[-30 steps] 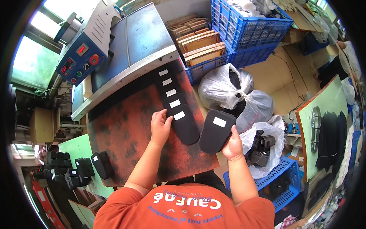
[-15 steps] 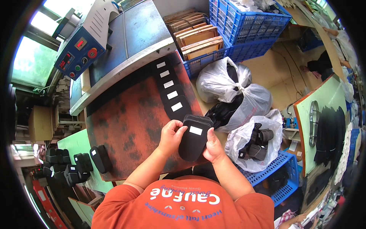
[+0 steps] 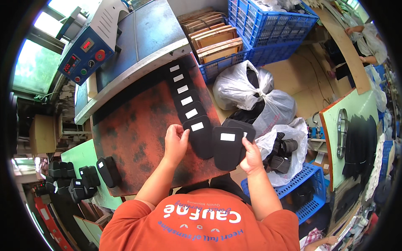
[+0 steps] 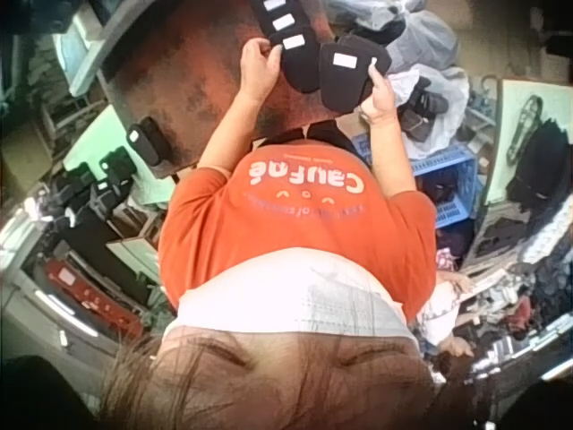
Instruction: Sorting and stacking black shoe components with white labels at a manufacturing workstation.
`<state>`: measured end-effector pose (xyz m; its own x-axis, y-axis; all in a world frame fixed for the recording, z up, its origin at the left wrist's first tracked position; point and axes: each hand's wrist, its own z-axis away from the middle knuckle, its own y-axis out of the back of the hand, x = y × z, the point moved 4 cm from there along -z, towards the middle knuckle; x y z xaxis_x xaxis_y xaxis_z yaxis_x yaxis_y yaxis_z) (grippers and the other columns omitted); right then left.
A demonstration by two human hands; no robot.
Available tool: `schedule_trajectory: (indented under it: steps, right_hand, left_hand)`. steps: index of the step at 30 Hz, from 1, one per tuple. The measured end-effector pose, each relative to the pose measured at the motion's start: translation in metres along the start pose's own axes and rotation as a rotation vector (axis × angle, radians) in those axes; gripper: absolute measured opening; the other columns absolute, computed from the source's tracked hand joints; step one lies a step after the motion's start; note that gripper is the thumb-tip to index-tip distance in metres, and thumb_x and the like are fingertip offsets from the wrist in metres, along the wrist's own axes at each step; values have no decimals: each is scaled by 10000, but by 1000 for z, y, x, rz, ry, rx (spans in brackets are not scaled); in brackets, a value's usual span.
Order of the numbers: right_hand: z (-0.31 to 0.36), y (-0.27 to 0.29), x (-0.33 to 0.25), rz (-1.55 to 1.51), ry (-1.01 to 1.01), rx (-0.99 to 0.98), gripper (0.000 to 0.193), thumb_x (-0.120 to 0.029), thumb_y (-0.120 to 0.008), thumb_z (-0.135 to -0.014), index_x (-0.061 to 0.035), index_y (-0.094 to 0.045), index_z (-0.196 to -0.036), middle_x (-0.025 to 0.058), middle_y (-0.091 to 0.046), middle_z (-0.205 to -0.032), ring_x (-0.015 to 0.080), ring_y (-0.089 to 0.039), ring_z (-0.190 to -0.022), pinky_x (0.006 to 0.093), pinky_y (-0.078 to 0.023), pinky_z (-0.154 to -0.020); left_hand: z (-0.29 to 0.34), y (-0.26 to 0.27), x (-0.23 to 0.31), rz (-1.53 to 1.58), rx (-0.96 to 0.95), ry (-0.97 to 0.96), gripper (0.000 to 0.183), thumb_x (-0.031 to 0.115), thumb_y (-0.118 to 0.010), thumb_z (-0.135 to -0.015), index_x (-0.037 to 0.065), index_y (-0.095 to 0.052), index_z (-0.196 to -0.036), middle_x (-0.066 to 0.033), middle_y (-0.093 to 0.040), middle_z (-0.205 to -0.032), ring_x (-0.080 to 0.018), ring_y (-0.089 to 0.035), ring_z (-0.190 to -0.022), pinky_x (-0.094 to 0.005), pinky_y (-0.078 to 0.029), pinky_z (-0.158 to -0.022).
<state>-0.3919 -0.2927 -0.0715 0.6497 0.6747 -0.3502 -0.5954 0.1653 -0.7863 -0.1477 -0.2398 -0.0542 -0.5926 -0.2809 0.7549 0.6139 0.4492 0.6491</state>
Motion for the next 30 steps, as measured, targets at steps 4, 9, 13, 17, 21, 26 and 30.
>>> schedule_trajectory:
  steps: [4,9,13,17,21,26,30]
  right_hand:
    - [0,-6,25,110,-13,29,326,-89,-523,-901,-86,-480,-1224,61,-563,-1154,213,-554,-1053,374,-450,-917]
    - [1,-12,-14,-20,15,-159,679,-565,-233,-922,-41,-378,-1328,137,-453,-1321,296,-452,-1207,447,-358,-1019]
    - [4,0,-26,-41,20,-132,575,-459,-248,-961,-33,-381,-1324,142,-458,-1315,306,-450,-1206,445,-345,-1025]
    - [6,-5,14,12,-88,-102,460,-357,-351,-965,-23,-446,-1267,128,-511,-1258,274,-493,-1157,422,-368,-1004]
    - [14,-12,38,16,-143,-44,326,-213,-393,-963,0,-504,-1183,134,-574,-1153,253,-565,-1051,382,-449,-925]
    - [12,6,34,80,-150,-2,334,-208,-378,-962,2,-496,-1193,138,-570,-1161,262,-563,-1055,394,-445,-931]
    - [10,11,-5,9,-9,60,416,-285,-318,-967,-4,-463,-1237,147,-548,-1195,283,-540,-1093,415,-423,-953]
  left_hand:
    - [24,-13,39,573,-381,207,179,40,-636,-823,17,-553,-981,5,-577,-782,-50,-516,-619,-192,-436,-529]
    - [31,-6,-1,631,-209,415,99,24,-595,-843,23,-547,-930,-10,-588,-754,-58,-531,-581,-187,-439,-504]
    - [32,-4,-4,459,-180,381,119,25,-604,-836,-4,-540,-932,-35,-576,-812,-70,-531,-613,-202,-465,-522]
    - [39,-7,39,483,-207,23,202,28,-646,-811,-6,-552,-987,-34,-557,-853,-59,-515,-623,-200,-460,-536]
    - [54,-7,46,691,-333,286,128,22,-636,-817,9,-553,-914,-2,-555,-735,-43,-520,-595,-192,-457,-507]
    - [74,0,25,692,-334,371,84,14,-589,-849,37,-508,-855,3,-548,-668,-59,-531,-528,-184,-436,-470]
    - [83,0,2,690,-317,513,69,31,-579,-860,18,-512,-847,-7,-551,-665,-58,-544,-537,-189,-452,-465]
